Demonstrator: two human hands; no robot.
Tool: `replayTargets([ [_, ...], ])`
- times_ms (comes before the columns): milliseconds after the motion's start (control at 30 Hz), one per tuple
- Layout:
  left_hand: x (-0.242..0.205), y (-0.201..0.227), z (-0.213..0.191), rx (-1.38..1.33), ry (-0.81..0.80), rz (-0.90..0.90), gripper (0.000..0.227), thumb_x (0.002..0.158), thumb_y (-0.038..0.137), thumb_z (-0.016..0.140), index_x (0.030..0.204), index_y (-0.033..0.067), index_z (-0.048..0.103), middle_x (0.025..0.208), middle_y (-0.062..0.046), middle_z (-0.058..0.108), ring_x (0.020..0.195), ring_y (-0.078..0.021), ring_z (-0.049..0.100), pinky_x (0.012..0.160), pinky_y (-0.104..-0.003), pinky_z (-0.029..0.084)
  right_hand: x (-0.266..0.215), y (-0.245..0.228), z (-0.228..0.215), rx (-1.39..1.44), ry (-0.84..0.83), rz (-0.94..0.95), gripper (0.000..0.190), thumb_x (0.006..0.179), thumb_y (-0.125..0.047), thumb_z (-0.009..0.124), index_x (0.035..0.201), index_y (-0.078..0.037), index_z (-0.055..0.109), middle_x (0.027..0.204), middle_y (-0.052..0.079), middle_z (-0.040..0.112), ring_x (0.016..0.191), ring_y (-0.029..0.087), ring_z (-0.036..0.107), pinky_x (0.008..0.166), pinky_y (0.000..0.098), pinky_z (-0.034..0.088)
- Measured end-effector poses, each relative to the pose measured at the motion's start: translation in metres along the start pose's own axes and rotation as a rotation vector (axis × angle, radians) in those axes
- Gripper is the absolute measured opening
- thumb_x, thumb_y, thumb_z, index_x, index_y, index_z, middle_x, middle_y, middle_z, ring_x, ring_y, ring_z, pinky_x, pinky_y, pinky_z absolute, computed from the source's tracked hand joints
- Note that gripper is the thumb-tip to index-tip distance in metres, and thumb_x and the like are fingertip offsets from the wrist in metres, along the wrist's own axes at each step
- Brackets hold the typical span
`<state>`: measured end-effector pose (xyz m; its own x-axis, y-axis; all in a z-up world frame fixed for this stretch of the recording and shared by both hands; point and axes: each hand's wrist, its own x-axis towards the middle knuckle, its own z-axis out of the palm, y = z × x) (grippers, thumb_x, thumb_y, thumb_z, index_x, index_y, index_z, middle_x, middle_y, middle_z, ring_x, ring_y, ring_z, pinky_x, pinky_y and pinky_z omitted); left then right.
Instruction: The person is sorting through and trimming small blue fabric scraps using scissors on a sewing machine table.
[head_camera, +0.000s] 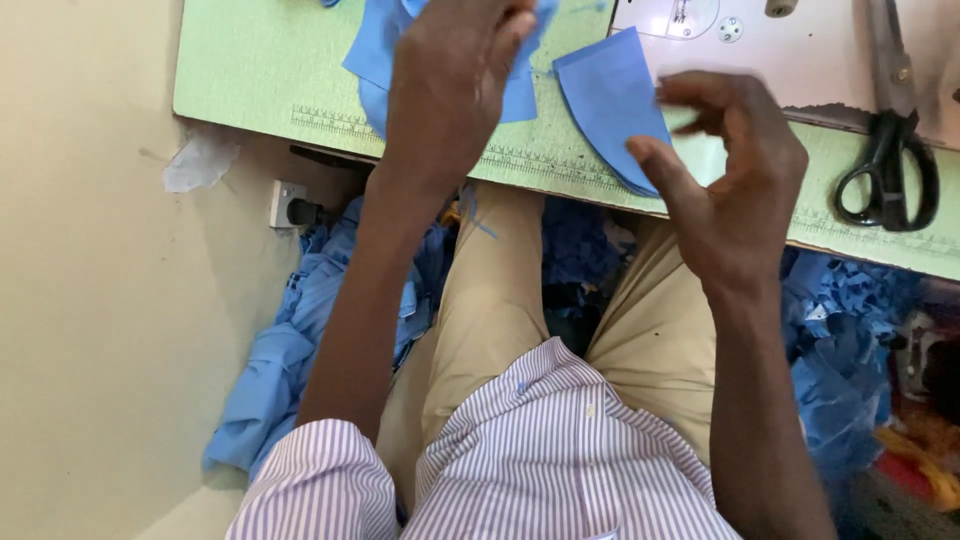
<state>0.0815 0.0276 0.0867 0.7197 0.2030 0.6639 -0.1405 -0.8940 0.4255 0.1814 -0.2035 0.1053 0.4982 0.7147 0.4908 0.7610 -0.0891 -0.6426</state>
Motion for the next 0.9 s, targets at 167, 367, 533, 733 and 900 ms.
replayTargets([
  [167,0.010,0.046,-0.030,-0.367,-0.309,-0.053,0.023,0.114,0.022,0.043,0.106,0.0051,0.056,0.087,-0.007,0.055,0.073,-0.0191,0.048,0.069,-0.035,0.036,0.026,0.003,0.016,0.237,-0.217,-0.015,0.041,0.106,-0.020,0.081,0.131,-0.002,0.056,0.128,0.014,0.059,0.120,0.030,0.058,0.100,0.0425,0.051],
  [367,-0.023,0.034,0.006,-0.483,-0.428,-0.317,0.024,0.107,0.034,0.057,0.100,0.0118,0.051,0.087,-0.001,0.046,0.076,-0.0128,0.045,0.067,-0.032,0.037,-0.004,0.009,0.032,0.521,-0.295,0.521,0.017,0.103,-0.024,0.075,0.098,-0.011,0.066,0.081,-0.005,0.059,0.070,0.003,0.052,0.060,0.0201,0.043],
  [533,-0.032,0.034,0.037,-0.431,-0.265,-0.225,0.038,0.113,0.043,0.035,0.094,0.0113,0.043,0.071,0.000,0.032,0.059,-0.0104,0.029,0.058,-0.034,0.023,-0.064,0.027,0.043,0.562,-0.345,0.773,0.018,0.096,-0.022,0.073,0.087,-0.015,0.059,0.072,-0.003,0.062,0.065,0.008,0.067,0.060,0.0217,0.047],
  [733,-0.018,0.049,0.035,-0.654,-0.371,-0.209,0.022,0.110,0.018,0.054,0.097,0.0020,0.063,0.096,-0.005,0.065,0.083,-0.0143,0.058,0.076,-0.032,0.044,-0.063,0.019,0.032,0.915,-0.065,0.639,0.033,0.091,-0.016,0.077,0.114,-0.011,0.054,0.132,0.007,0.059,0.120,0.017,0.062,0.105,0.0287,0.054],
  [900,0.002,0.066,0.010,-0.550,-0.389,-0.026,0.015,0.105,0.007,0.065,0.106,-0.0068,0.071,0.102,-0.018,0.076,0.091,-0.0290,0.076,0.084,-0.037,0.063,-0.042,0.016,0.024,0.641,-0.276,0.608,0.018,0.088,-0.019,0.084,0.098,-0.012,0.071,0.086,-0.003,0.061,0.069,0.007,0.057,0.059,0.0206,0.049],
])
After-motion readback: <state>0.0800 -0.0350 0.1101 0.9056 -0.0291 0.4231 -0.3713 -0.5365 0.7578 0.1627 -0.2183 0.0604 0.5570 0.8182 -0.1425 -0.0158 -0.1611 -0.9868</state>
